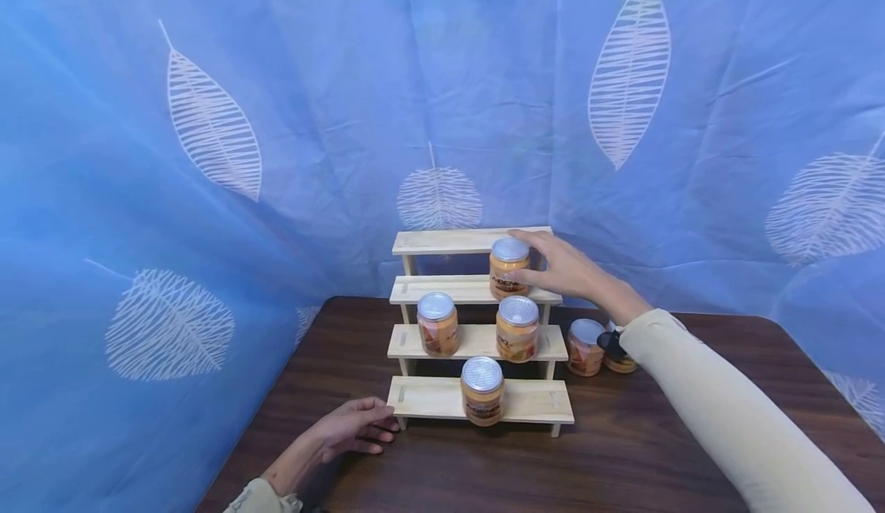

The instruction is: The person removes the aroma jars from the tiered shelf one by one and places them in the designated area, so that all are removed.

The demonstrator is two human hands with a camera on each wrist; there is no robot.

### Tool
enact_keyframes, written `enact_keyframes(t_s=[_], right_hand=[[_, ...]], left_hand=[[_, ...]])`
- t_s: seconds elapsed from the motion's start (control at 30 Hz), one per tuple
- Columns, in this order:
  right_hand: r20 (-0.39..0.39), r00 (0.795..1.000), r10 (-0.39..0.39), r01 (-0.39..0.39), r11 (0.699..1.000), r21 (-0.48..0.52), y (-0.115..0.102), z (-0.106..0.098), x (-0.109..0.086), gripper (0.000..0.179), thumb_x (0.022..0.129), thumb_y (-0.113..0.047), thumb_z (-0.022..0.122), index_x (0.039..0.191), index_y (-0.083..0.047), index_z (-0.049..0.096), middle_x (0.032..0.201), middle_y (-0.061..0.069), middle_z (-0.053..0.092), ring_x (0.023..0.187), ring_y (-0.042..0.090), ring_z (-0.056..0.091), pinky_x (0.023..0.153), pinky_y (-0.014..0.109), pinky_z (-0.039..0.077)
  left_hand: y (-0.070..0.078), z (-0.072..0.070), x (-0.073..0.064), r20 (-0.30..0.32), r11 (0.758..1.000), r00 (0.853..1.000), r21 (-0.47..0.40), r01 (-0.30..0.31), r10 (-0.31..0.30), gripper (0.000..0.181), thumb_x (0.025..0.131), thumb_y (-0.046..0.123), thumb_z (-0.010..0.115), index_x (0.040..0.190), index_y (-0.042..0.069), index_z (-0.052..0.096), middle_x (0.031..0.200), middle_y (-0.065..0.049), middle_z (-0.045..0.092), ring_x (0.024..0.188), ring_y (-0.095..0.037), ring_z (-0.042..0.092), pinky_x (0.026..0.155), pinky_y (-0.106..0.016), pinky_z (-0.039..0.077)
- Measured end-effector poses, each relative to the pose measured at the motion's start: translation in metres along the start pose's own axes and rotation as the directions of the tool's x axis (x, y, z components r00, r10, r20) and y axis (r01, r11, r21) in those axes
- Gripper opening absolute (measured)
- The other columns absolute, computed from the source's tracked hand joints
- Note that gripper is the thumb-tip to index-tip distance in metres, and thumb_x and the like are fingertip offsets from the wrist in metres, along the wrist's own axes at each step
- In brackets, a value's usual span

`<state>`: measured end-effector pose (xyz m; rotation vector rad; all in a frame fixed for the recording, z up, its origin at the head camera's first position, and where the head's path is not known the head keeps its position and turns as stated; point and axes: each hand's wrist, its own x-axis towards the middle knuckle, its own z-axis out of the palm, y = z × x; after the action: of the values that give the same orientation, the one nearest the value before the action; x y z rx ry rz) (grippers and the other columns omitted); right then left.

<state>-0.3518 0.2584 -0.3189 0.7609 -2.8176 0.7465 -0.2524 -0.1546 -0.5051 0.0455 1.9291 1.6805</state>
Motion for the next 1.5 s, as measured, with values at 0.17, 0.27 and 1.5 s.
enact_keyframes(t_s=[0.17,0.27,1.5], right_hand=[[0.001,1.000,-0.010,0.010,1.000,0.018,-0.002,0.003,0.002,0.080,0.093,-0.046,0.069,0.158,-0.019,0.031,0.139,0.013,0.053,0.105,0.028,0.057,0.081,0.046,0.046],[0.001,1.000,-0.014,0.014,1.000,0.027,-0.003,0.005,0.005,0.080,0.093,-0.048,0.069,0.157,-0.019,0.032,0.149,0.015,0.045,0.106,0.027,0.056,0.079,0.044,0.047],[-0.091,0.996,-0.019,0.028,0.995,0.096,-0.002,0.008,0.005,0.068,0.092,-0.033,0.074,0.150,-0.014,0.044,0.138,0.016,0.051,0.106,0.028,0.056,0.076,0.039,0.050]], left_hand=[[0.000,0.001,0.000,-0.005,1.000,1.000,-0.003,0.004,-0.004,0.031,0.098,0.038,0.065,0.107,0.008,0.061,0.102,-0.007,0.073,0.083,-0.012,0.070,0.069,-0.028,0.059],[0.000,0.000,0.001,-0.009,1.000,1.000,-0.005,0.012,-0.012,0.030,0.098,0.037,0.064,0.107,0.008,0.061,0.101,-0.006,0.073,0.083,-0.012,0.070,0.069,-0.028,0.059],[0.002,-0.002,0.002,-0.007,0.999,0.999,-0.022,0.033,-0.033,0.029,0.098,0.037,0.064,0.106,0.009,0.061,0.101,-0.006,0.073,0.083,-0.011,0.070,0.069,-0.027,0.059]])
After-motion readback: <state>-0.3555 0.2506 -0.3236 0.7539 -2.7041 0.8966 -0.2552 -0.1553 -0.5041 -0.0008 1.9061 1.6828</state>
